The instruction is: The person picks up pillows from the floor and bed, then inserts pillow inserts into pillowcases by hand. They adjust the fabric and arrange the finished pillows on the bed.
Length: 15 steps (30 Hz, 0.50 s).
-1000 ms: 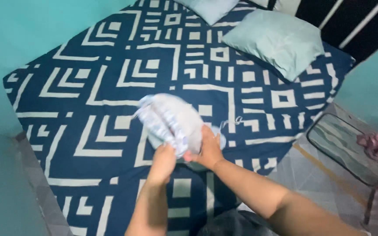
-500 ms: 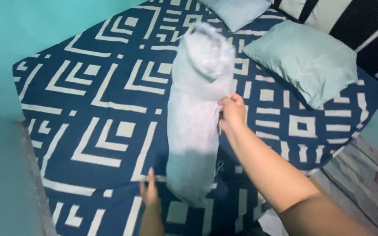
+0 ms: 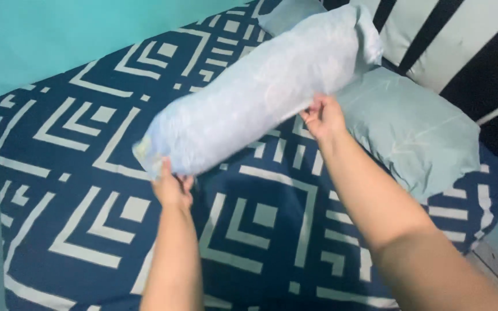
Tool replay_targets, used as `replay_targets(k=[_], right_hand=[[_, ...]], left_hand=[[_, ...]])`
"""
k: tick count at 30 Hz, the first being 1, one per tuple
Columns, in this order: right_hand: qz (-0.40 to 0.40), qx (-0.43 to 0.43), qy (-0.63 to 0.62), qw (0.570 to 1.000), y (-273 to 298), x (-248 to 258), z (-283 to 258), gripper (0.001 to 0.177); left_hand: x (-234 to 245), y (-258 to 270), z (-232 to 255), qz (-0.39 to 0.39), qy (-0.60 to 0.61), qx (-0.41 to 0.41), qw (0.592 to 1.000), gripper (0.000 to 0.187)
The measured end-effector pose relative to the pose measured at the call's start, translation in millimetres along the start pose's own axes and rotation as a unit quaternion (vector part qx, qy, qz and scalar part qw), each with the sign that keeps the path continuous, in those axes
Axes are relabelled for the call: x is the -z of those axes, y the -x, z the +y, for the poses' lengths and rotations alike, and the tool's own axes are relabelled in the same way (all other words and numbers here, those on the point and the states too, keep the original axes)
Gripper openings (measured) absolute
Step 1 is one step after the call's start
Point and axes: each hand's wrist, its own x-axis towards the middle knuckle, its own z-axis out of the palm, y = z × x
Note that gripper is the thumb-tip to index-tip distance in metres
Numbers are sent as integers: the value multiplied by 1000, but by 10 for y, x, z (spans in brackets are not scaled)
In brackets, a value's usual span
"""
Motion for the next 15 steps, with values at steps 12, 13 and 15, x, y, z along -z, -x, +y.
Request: replay_targets(k=[12, 13, 15], right_hand=[[266, -88, 297, 913, 548, 1222, 499, 18], [271, -112, 284, 913, 625, 1252, 562, 18], [279, -158, 257, 912, 768, 1221, 662, 20]], left_hand=[[97, -924, -732, 138, -348, -79, 924, 74], [36, -816, -796, 122, -348, -54, 928, 74], [-184, -439, -1011, 71, -368, -36, 926, 73]])
